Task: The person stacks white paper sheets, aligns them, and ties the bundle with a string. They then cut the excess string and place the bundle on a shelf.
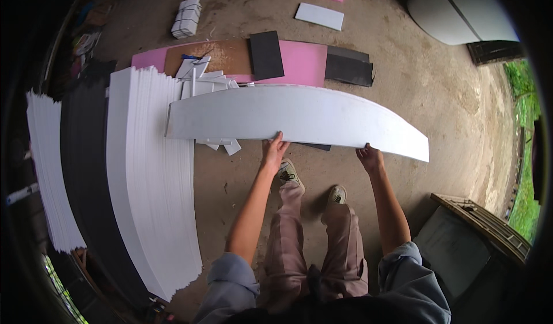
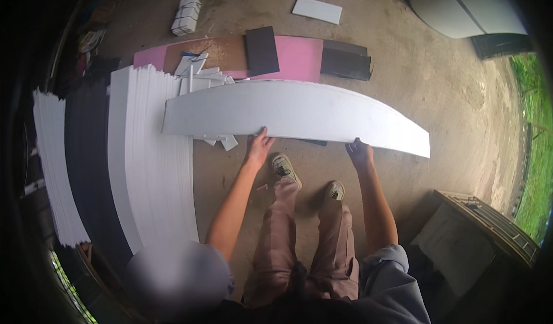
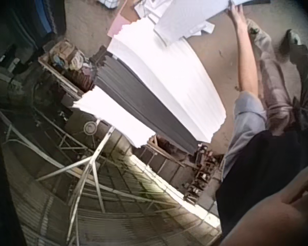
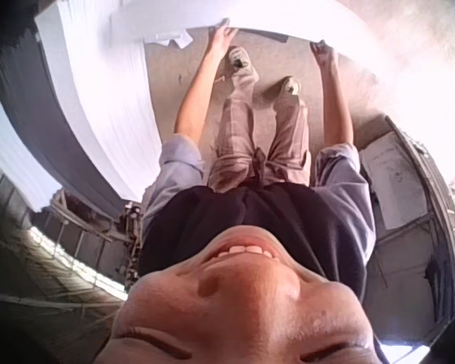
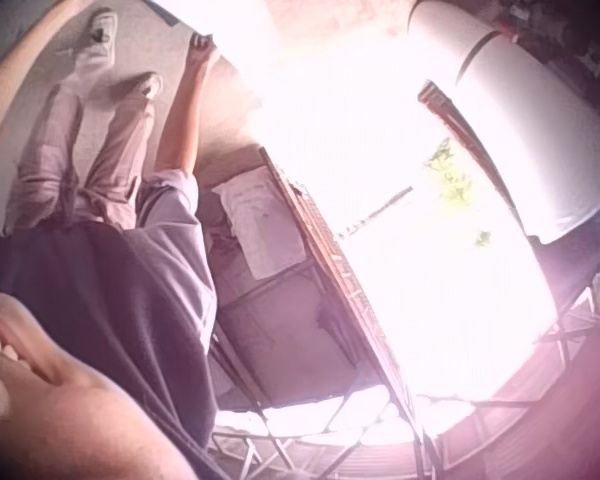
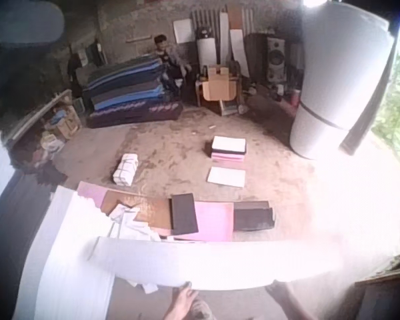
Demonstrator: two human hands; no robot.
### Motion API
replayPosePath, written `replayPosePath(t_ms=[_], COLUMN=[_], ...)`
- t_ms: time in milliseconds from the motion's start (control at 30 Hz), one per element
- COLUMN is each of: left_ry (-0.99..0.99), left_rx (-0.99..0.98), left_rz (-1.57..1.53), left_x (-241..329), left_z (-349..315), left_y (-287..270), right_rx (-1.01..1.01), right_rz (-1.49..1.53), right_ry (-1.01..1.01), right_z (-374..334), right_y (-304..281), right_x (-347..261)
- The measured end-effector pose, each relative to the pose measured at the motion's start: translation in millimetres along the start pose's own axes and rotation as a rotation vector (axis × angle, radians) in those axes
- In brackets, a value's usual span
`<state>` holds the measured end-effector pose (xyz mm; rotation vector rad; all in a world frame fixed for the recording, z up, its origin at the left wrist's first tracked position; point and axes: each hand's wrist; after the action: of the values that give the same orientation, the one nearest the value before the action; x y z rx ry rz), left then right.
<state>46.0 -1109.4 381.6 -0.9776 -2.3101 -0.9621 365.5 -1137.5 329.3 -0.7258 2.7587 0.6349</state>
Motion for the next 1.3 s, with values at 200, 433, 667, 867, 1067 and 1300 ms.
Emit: replayPosePath(t_ms=[200,433,667,867,1067,1300], left_ry=[-0.082,-0.052,0.001,-0.029,0.085,0.148], left_rx=[-0.085,0.129,0.299,0.223,0.116,-0.186], left_rz=[0.083,0.085,0.308,0.548,0.579,0.476], left_x=[-6,-58,-87,-79,-9,74], left_z=[114,225,315,245,126,-66], left_y=[-53,-126,-185,-102,-38,56], right_rx=[-0.069,0.086,0.067,-0.049,-0.189,-0.547], right_rz=[-0.051,-0.11,-0.874,-1.288,-1.182,-1.458], right_ry=[-0.078,-0.045,0.238,-0.045,-0.223,-0.616], right_z=[97,236,292,241,111,-112], right_y=[46,49,69,69,116,135], right_x=[49,133,154,104,57,2])
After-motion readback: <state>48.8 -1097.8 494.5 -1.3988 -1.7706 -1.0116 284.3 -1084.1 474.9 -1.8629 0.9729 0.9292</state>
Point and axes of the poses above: each hand's wrist, its own z-axis towards the middle knuckle, its own y-axis out of the palm, x = y × z, and after that the axes turned 3 degrees about y, right-handed
